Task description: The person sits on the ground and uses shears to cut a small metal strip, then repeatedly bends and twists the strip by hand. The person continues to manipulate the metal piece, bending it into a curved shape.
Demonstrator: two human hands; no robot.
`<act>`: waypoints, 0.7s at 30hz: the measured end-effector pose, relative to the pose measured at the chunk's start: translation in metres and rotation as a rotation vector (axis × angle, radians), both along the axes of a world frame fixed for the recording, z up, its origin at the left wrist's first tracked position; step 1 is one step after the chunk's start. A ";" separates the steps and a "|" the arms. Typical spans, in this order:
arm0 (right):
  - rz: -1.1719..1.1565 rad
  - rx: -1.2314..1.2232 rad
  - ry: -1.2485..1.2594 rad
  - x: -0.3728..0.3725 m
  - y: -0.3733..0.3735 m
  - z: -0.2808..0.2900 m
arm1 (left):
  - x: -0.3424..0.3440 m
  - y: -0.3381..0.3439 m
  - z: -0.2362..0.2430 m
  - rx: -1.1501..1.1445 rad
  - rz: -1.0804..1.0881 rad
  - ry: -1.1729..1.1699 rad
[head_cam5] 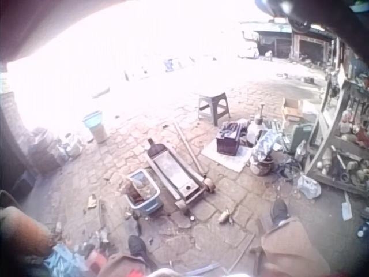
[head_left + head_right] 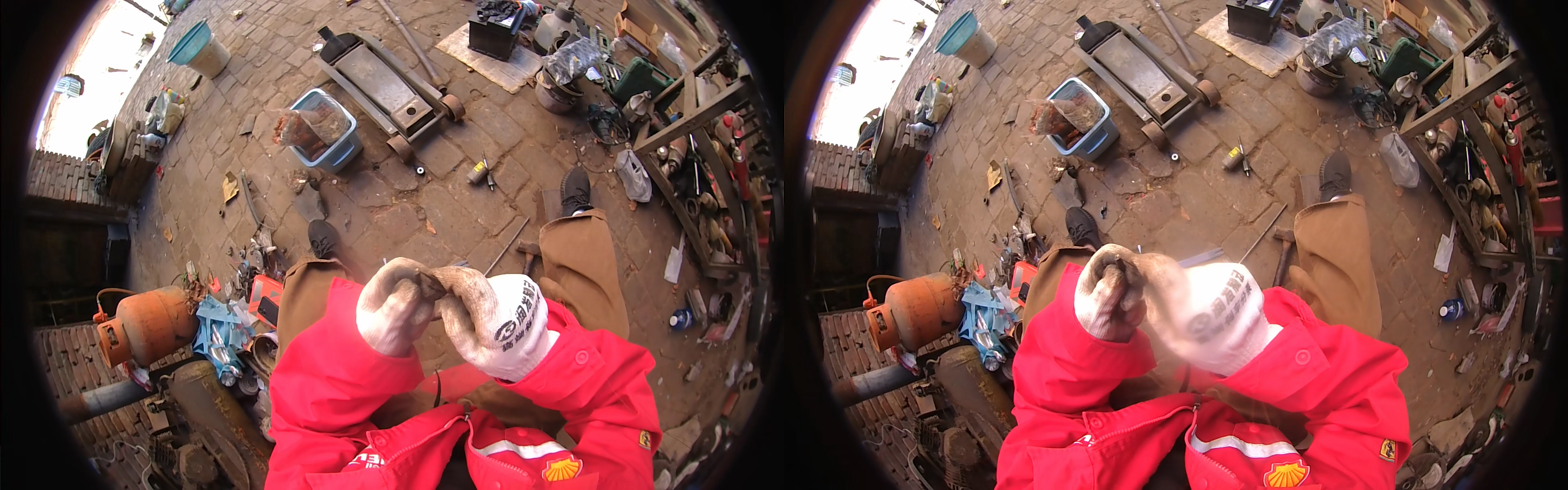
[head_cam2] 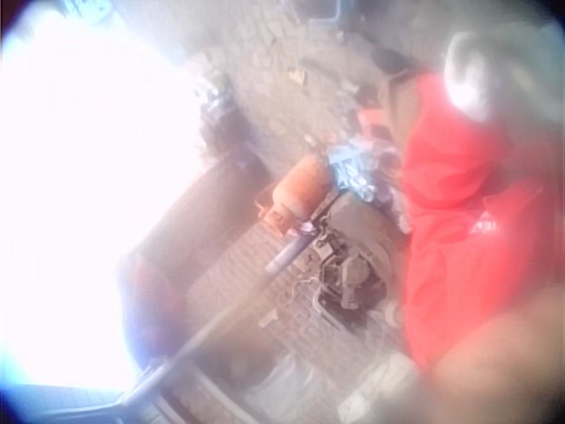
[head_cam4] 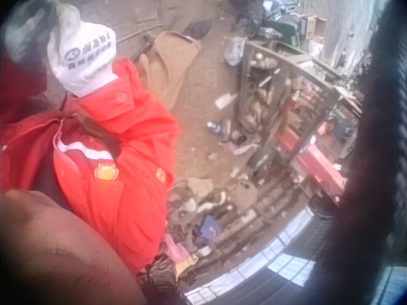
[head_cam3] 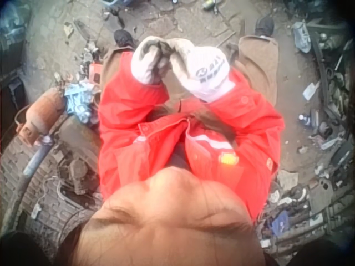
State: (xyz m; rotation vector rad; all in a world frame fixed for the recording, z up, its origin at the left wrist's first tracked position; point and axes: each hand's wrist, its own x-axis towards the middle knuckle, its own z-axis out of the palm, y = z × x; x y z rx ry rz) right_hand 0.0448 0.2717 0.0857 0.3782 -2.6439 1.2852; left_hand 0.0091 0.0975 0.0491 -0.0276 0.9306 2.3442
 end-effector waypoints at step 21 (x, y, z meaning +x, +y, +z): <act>0.084 0.088 -0.005 -0.005 0.011 0.010 | 0.003 -0.003 0.019 -0.485 -0.005 0.391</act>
